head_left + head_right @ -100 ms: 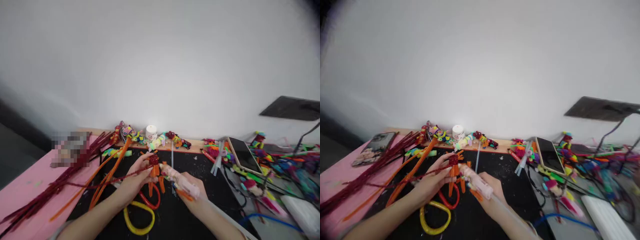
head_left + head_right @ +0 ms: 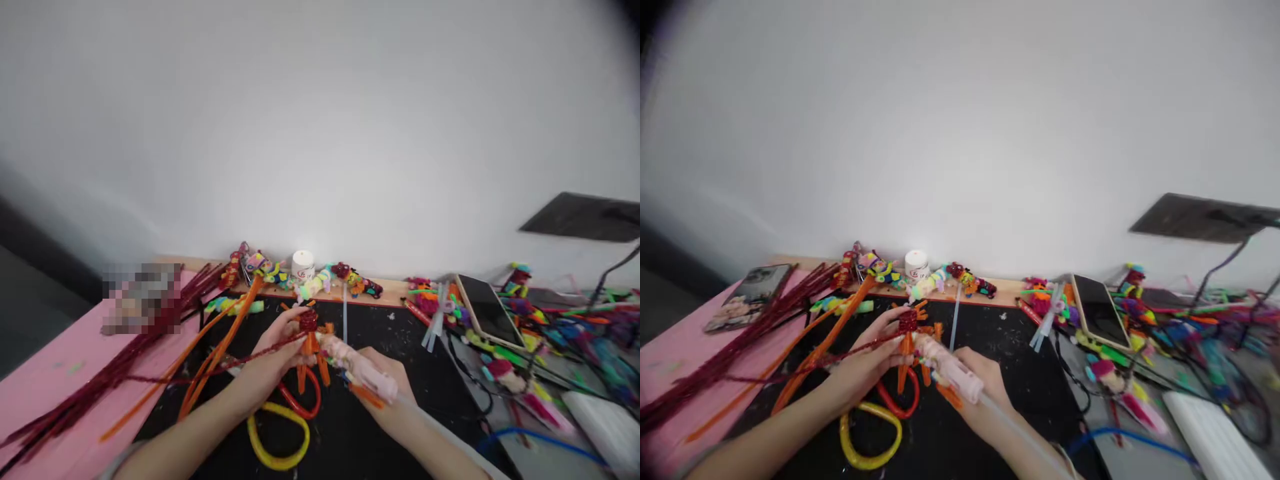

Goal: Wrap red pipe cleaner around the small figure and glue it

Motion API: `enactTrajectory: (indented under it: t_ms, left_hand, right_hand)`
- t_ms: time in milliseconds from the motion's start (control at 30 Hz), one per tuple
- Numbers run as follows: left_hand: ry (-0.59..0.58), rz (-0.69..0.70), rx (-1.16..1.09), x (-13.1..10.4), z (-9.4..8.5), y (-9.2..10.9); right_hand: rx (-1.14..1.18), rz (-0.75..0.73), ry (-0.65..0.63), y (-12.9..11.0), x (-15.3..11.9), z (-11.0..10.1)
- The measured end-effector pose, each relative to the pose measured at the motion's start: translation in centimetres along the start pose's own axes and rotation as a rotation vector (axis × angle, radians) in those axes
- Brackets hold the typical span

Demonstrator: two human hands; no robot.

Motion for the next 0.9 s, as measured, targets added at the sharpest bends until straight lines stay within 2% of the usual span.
enactTrajectory:
  t_ms: [400, 900]
  left_hand:
    - [0.01, -0.001, 0.01, -0.04, 0.13, 0.13]
    - [0.01, -0.005, 0.005, -0.06, 0.2, 0.19]
  right_hand:
    - [-0.014, 0.081, -0.029, -0.43, 0.08, -0.16]
    - [-0.037, 0.09, -0.034, 0.22, -0.18, 0.03]
Point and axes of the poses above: each hand's wrist, its own x-axis towards the middle knuckle, its own z-axis out of the palm, y = z × x, the point moved 5 cm from there along x, towards the middle knuckle, and after that the axes turned 6 degrees about z, right-handed, at the moved point
